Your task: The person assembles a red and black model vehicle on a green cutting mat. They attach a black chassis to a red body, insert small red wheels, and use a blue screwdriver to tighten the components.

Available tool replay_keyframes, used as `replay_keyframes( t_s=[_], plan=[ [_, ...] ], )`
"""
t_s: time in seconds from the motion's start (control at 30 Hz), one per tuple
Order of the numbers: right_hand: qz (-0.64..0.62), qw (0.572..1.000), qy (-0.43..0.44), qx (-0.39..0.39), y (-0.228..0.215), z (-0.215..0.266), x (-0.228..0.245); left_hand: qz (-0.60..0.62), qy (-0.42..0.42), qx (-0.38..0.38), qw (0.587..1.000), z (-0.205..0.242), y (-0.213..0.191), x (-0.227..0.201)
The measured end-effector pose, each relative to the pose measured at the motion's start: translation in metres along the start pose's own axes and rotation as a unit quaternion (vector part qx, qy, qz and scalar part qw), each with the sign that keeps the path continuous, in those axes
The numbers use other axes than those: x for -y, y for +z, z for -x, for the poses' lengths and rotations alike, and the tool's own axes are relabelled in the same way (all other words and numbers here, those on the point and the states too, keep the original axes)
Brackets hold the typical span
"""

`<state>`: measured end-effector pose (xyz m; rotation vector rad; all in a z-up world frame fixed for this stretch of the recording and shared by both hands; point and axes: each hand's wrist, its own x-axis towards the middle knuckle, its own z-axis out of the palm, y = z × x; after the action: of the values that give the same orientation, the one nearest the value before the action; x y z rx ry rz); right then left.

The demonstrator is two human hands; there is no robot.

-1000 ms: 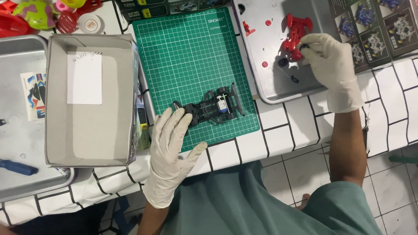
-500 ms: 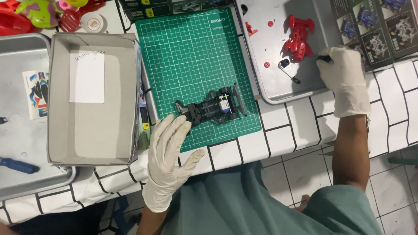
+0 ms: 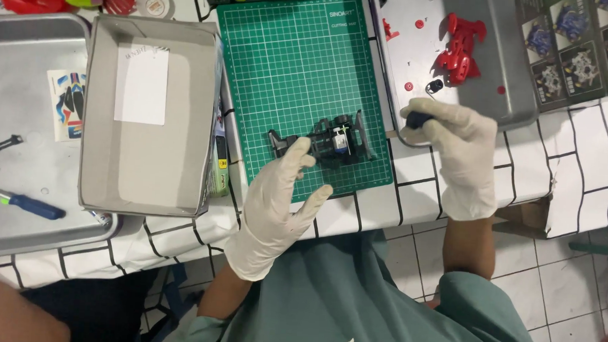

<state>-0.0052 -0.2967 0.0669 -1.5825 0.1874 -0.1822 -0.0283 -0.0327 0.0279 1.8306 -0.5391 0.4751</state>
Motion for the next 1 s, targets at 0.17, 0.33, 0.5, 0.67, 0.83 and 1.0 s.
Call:
replay_keyframes(
  t_s=[0.17, 0.33, 0.5, 0.67, 0.83, 1.0],
  plan=[
    [-0.046, 0.994, 0.0, 0.097, 0.046, 0.034, -0.007, 0.046, -0.001, 0.02, 0.999, -0.015, 0.006, -0.017],
    [-0.09, 0.985, -0.035, 0.14, 0.058, 0.046, -0.03, 0.107, -0.055, 0.001, 0.993, -0.006, 0.009, -0.019],
    [-0.131, 0.987, -0.017, 0.091, 0.072, 0.051, -0.018, 0.149, -0.051, -0.081, 0.984, -0.012, 0.011, -0.034],
    [-0.021, 0.976, -0.215, 0.035, 0.09, 0.053, -0.016, 0.156, -0.044, -0.108, 0.981, -0.008, 0.011, -0.029],
    [0.019, 0.958, -0.284, 0.028, 0.088, 0.053, -0.025, 0.176, -0.062, -0.102, 0.977, -0.005, 0.01, -0.03],
    [0.012, 0.961, -0.273, 0.034, 0.079, 0.054, -0.029, 0.22, -0.073, -0.11, 0.967, -0.003, 0.01, -0.031]
  ],
)
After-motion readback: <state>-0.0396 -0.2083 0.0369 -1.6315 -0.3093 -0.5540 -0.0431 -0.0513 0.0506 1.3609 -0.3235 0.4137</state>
